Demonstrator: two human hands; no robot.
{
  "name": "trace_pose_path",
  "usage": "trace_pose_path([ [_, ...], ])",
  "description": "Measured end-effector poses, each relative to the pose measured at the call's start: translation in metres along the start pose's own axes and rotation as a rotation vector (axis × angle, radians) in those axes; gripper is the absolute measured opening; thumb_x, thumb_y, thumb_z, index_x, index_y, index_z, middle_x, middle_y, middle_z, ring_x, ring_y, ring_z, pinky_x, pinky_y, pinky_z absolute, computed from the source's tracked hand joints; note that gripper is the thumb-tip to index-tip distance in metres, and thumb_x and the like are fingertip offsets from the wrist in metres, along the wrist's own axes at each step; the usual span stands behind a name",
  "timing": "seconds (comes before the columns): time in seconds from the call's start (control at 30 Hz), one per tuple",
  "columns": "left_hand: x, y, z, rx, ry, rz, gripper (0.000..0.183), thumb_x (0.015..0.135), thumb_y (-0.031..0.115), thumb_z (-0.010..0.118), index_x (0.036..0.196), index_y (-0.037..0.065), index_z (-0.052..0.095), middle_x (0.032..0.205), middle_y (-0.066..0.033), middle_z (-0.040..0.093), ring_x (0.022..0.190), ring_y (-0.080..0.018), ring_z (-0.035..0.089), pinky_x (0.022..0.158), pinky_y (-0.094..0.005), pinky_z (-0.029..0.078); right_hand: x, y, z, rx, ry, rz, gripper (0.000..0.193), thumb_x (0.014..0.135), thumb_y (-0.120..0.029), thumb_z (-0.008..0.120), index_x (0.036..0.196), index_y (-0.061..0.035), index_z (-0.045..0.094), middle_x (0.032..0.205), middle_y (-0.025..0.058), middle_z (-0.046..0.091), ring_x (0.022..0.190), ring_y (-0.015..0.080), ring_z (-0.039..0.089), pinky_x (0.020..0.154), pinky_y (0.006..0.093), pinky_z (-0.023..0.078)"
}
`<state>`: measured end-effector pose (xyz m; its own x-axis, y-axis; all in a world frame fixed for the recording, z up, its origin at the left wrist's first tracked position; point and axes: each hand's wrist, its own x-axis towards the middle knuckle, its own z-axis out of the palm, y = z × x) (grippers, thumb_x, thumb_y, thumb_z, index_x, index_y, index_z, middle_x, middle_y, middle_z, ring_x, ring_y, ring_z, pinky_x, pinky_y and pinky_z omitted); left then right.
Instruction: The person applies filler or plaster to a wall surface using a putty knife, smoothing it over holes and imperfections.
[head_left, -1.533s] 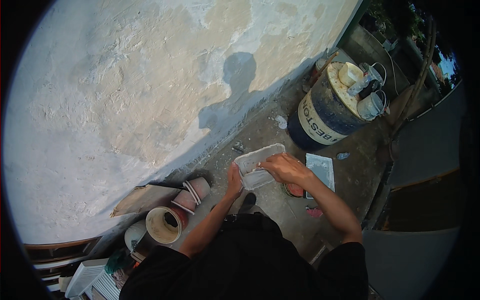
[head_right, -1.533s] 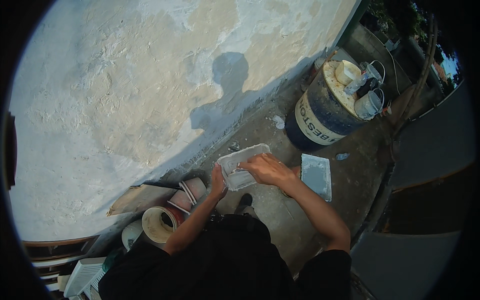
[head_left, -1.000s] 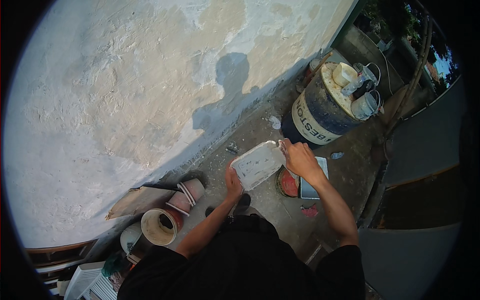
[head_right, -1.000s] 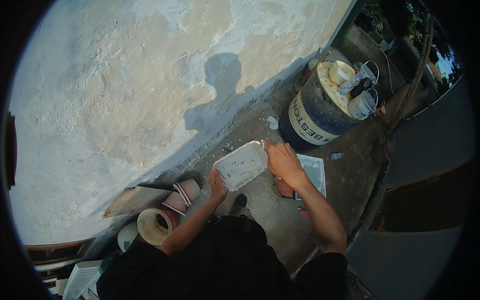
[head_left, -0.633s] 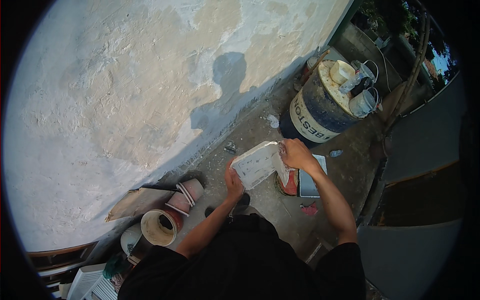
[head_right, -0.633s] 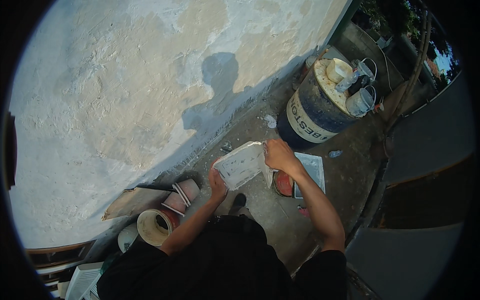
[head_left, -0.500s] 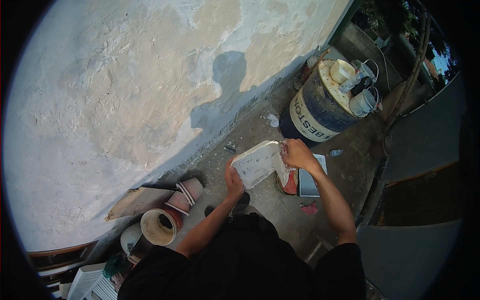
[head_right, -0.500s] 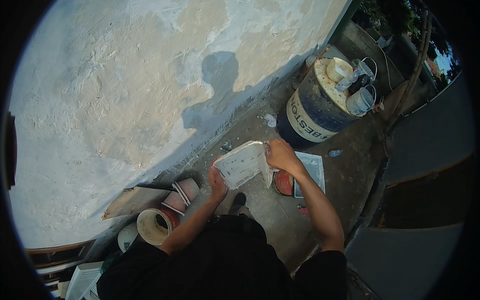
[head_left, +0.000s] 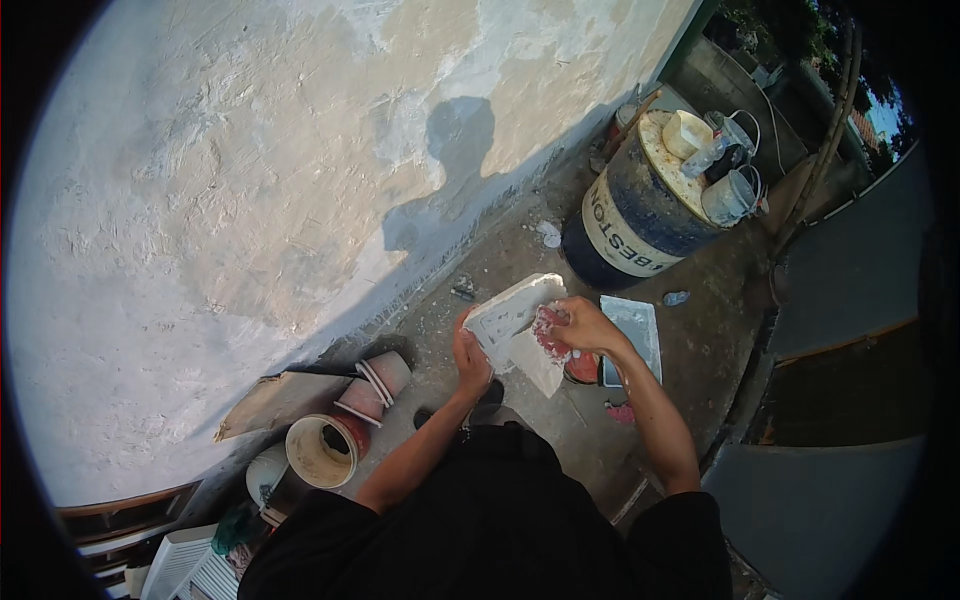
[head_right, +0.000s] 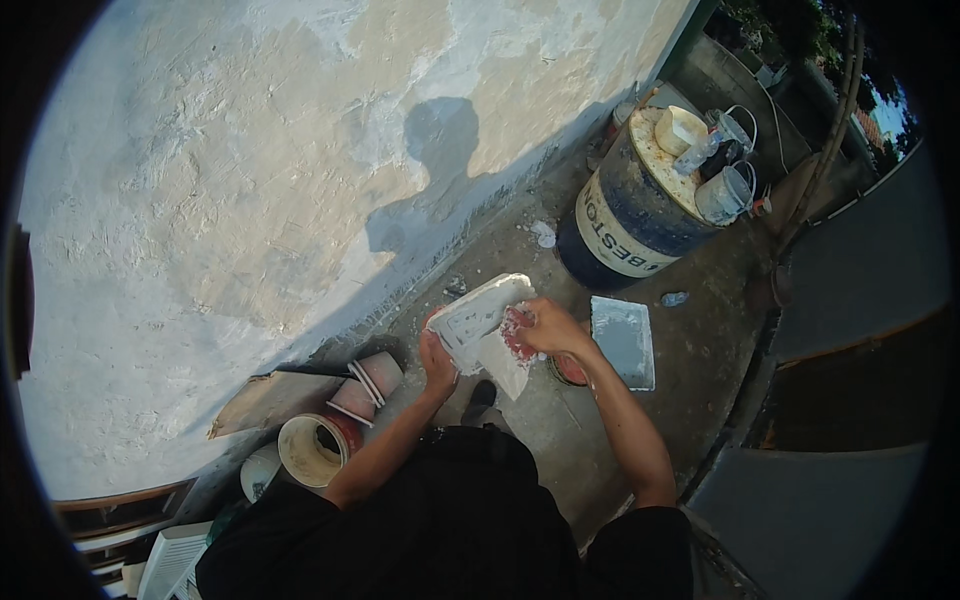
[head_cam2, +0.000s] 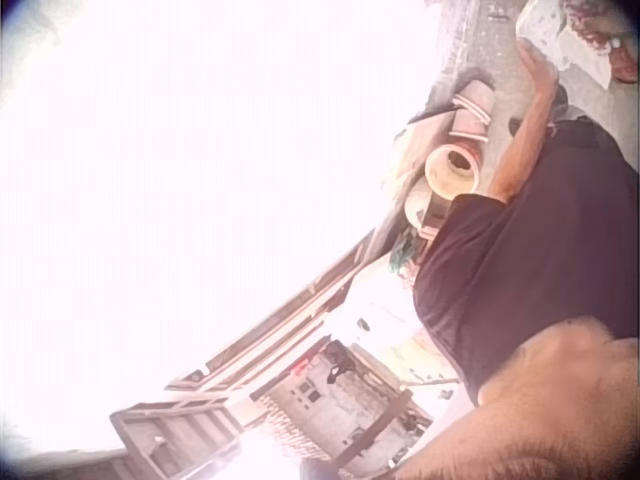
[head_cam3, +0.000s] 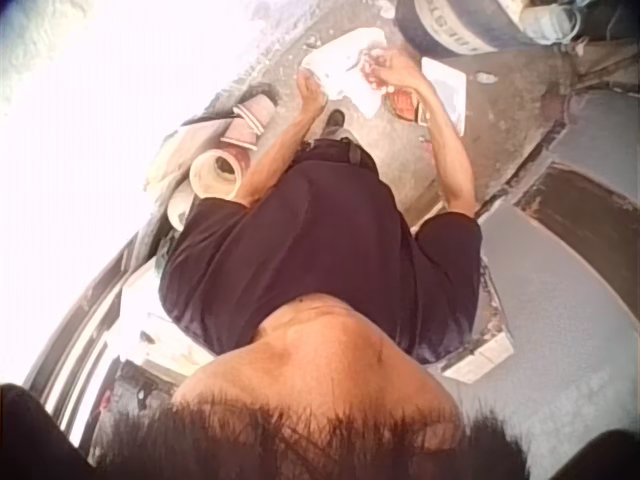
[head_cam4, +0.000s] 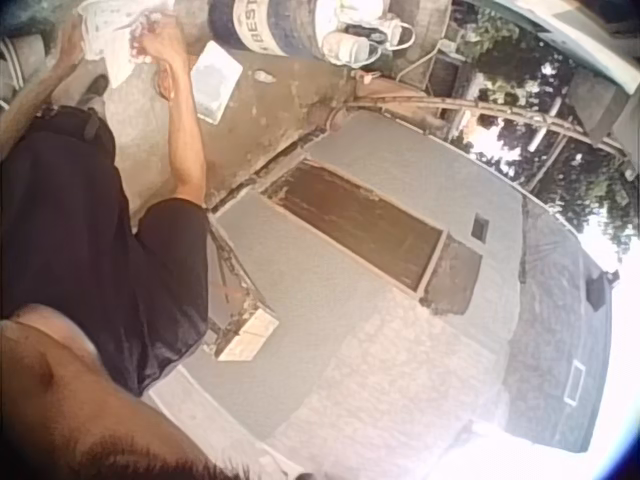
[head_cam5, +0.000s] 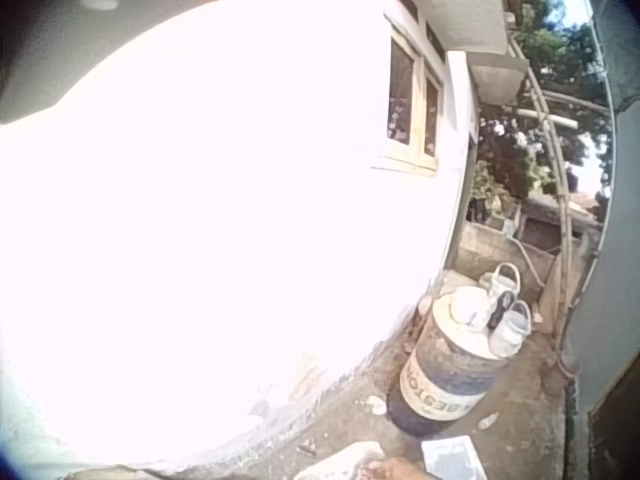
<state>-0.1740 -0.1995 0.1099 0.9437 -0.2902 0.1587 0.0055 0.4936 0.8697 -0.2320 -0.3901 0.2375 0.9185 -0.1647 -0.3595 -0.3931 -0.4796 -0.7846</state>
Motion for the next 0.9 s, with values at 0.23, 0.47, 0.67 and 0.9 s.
trace_pose_path([
  [0.23, -0.002, -0.004, -0.007, -0.031, 0.025, -0.020, 0.048, 0.102, 0.032, 0.023, 0.130, -0.005, 0.036, 0.118, -0.0175, 0.052, 0.110, -0.0227, 0.053, 0.096, -0.0343, 0.040, 0.007, -0.008, 0.019, 0.059, -0.060, -0.097, 0.025, 0.077, -0.007, 0.066, 0.099, 0.0035, 0.061, 0.077, 0.0072, 0.065, 0.065, 0.0107, 0.059, 0.058, 0.0273, 0.047],
  [0.47, 0.000, 0.005, -0.016, 0.018, 0.014, -0.001, 0.048, 0.102, 0.033, 0.023, 0.130, -0.004, 0.035, 0.121, -0.0172, 0.050, 0.111, -0.0234, 0.052, 0.097, -0.0352, 0.040, 0.009, 0.003, 0.036, 0.251, -0.137, -0.119, 0.027, 0.083, -0.002, 0.061, 0.109, 0.0026, 0.056, 0.089, 0.0053, 0.064, 0.078, 0.0100, 0.059, 0.066, 0.0256, 0.049],
  [0.67, 0.000, 0.017, -0.017, -0.053, 0.006, -0.049, 0.049, 0.102, 0.035, 0.023, 0.131, -0.003, 0.034, 0.122, -0.0170, 0.050, 0.113, -0.0241, 0.051, 0.099, -0.0359, 0.039, 0.011, 0.005, 0.054, 0.457, -0.060, -0.121, 0.027, 0.085, 0.001, 0.060, 0.111, 0.0036, 0.055, 0.097, 0.0056, 0.063, 0.086, 0.0108, 0.059, 0.075, 0.0254, 0.049],
  [0.9, -0.001, 0.015, -0.022, -0.099, -0.011, -0.086, 0.049, 0.101, 0.037, 0.022, 0.131, -0.001, 0.034, 0.124, -0.0165, 0.049, 0.116, -0.0239, 0.049, 0.101, -0.0365, 0.036, 0.017, -0.010, 0.065, 0.640, 0.067, -0.072, 0.031, 0.085, 0.000, 0.059, 0.115, 0.0061, 0.054, 0.096, 0.0095, 0.064, 0.084, 0.0127, 0.060, 0.072, 0.0254, 0.050],
])
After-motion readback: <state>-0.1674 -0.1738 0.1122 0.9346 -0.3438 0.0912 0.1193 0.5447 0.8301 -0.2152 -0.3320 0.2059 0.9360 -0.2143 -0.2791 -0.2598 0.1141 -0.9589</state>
